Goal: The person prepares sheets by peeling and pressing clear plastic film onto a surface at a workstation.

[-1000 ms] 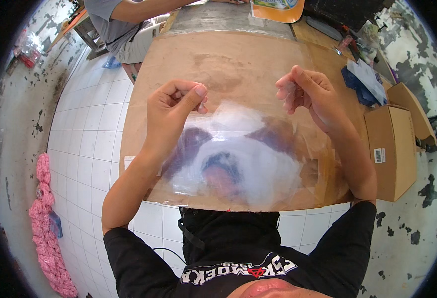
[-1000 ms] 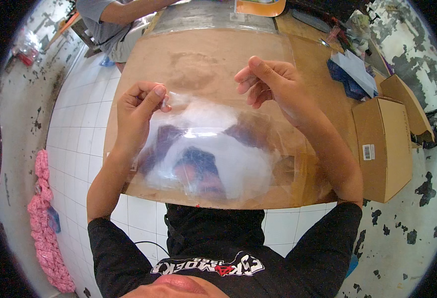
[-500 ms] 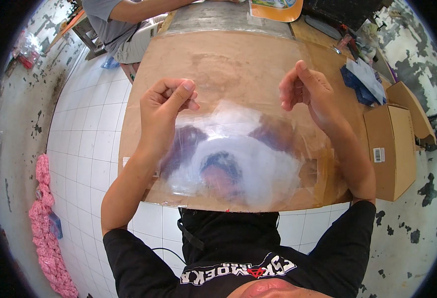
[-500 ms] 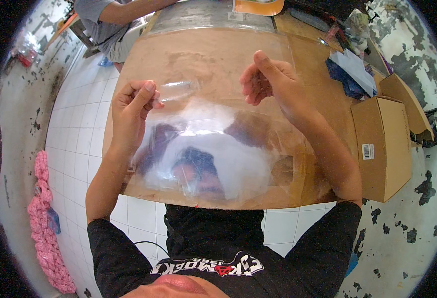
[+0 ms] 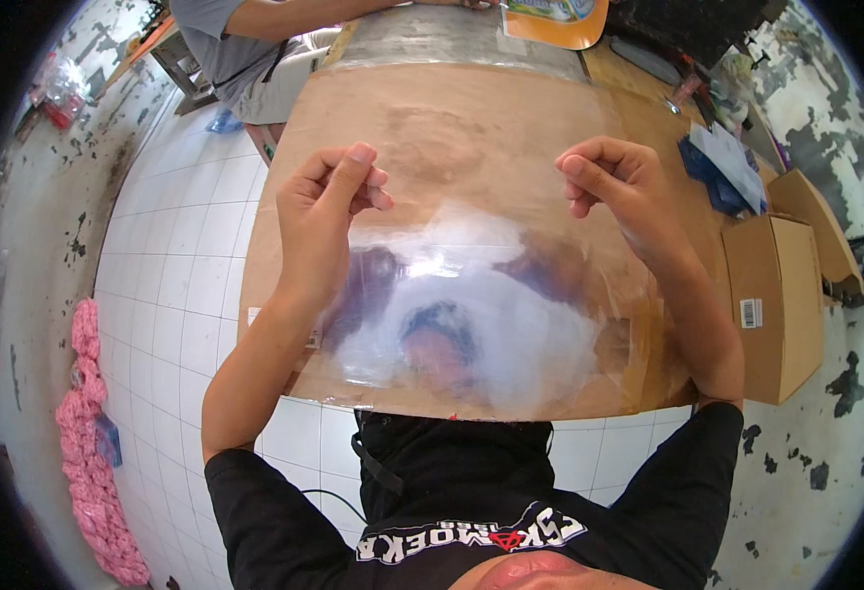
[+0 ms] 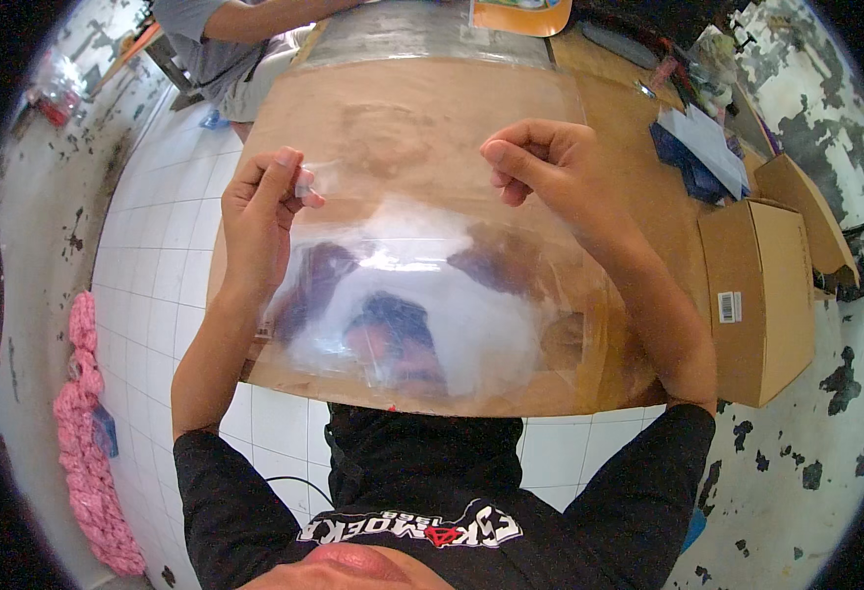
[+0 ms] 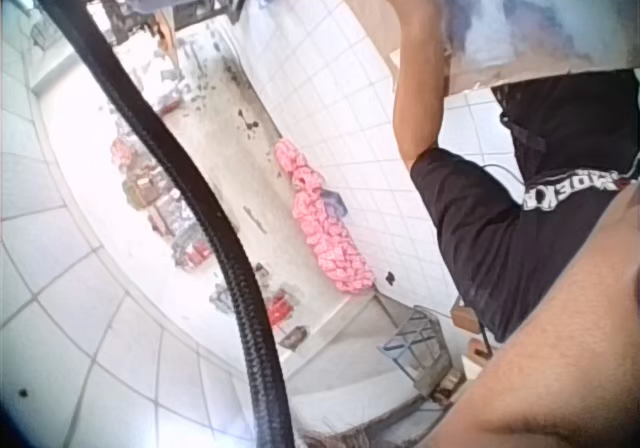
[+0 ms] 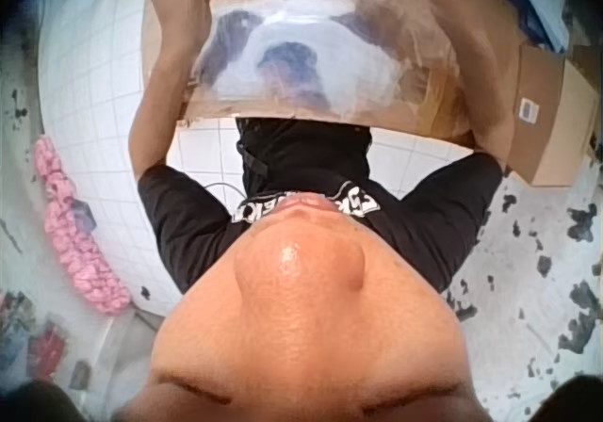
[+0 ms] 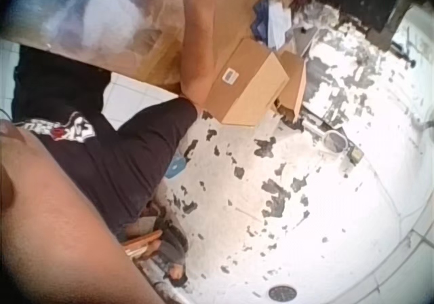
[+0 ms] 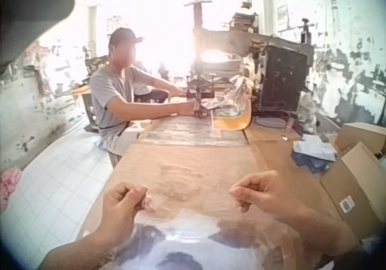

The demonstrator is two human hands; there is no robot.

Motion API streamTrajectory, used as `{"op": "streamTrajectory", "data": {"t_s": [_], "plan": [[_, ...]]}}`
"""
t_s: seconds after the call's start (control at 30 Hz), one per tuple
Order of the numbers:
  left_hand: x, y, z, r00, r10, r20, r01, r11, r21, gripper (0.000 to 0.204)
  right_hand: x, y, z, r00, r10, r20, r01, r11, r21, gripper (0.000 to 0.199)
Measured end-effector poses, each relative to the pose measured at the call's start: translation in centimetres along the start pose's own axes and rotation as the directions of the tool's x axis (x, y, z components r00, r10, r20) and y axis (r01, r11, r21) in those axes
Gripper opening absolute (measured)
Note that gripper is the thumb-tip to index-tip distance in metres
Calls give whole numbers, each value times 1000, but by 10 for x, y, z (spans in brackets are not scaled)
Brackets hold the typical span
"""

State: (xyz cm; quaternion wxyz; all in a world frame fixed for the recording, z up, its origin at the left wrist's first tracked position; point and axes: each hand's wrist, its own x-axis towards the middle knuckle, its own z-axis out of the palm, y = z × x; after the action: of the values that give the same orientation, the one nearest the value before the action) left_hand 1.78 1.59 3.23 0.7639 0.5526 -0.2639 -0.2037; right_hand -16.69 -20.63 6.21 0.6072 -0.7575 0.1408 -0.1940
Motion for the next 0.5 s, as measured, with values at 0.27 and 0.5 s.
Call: {"op": "streamTrajectory", "data": {"t_s": [0.27, 0.5], "plan": [[3, 5, -5, 997, -75, 25, 78, 988, -130, 28, 1, -3, -3, 999, 15, -38, -15, 1000, -6, 19], [-9, 0, 8, 972, -74, 224, 49, 992, 114, 30, -1, 0, 3, 1000, 1, -9, -1, 1000, 6, 20]]}}
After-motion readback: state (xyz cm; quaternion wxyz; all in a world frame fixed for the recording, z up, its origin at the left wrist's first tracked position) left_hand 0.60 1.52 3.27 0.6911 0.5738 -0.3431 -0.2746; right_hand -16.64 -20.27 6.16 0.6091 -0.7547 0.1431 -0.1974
